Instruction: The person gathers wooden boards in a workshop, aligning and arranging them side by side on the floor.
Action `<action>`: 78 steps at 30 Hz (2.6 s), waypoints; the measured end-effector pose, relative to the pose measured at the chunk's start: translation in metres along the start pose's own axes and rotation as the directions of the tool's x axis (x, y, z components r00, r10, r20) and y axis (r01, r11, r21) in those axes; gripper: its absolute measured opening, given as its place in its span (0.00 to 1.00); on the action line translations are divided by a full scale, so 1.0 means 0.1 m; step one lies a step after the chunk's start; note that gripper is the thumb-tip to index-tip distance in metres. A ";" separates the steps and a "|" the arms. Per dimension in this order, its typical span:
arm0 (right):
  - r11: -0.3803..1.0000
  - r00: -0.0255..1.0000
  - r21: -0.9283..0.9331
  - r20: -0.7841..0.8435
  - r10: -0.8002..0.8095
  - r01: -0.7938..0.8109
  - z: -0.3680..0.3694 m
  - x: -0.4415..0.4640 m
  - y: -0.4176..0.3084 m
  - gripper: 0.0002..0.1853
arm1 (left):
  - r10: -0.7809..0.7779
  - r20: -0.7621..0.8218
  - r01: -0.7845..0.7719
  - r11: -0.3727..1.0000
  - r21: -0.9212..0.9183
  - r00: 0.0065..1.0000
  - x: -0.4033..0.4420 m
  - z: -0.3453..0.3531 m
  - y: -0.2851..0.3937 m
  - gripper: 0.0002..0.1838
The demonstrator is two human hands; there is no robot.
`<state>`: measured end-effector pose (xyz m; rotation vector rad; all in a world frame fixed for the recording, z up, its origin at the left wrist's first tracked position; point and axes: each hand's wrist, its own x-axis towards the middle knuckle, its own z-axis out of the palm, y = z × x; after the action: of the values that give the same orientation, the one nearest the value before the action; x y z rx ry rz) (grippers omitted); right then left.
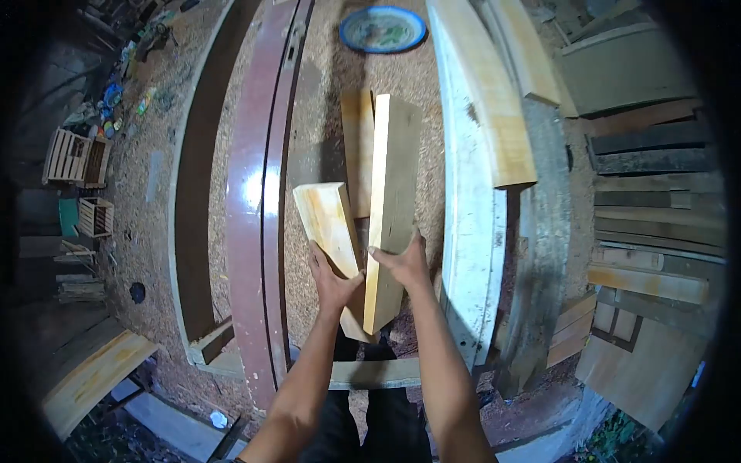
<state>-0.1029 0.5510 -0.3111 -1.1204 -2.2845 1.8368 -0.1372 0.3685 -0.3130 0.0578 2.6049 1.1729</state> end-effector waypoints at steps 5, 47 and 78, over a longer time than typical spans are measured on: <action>0.988 0.991 0.085 -0.049 -0.123 0.126 -0.30 -0.46 -0.44 0.54 | 0.078 0.011 -0.077 0.997 -0.028 0.997 -0.25 -0.53 0.57 0.73; 0.977 0.518 0.194 -0.846 0.124 0.083 -2.23 -6.11 -0.98 0.70 | 0.781 0.456 -0.697 0.606 -0.384 0.427 -3.88 -1.54 2.88 0.73; 0.891 0.071 0.390 -0.921 0.384 0.234 -4.78 -8.10 1.01 0.67 | 0.796 0.592 -0.608 0.534 -0.587 0.127 -6.96 1.20 4.44 0.72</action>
<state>0.7541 0.5415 0.0900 -1.6247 -0.8370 0.7833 0.5275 0.6473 0.1060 1.6039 1.4497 1.1794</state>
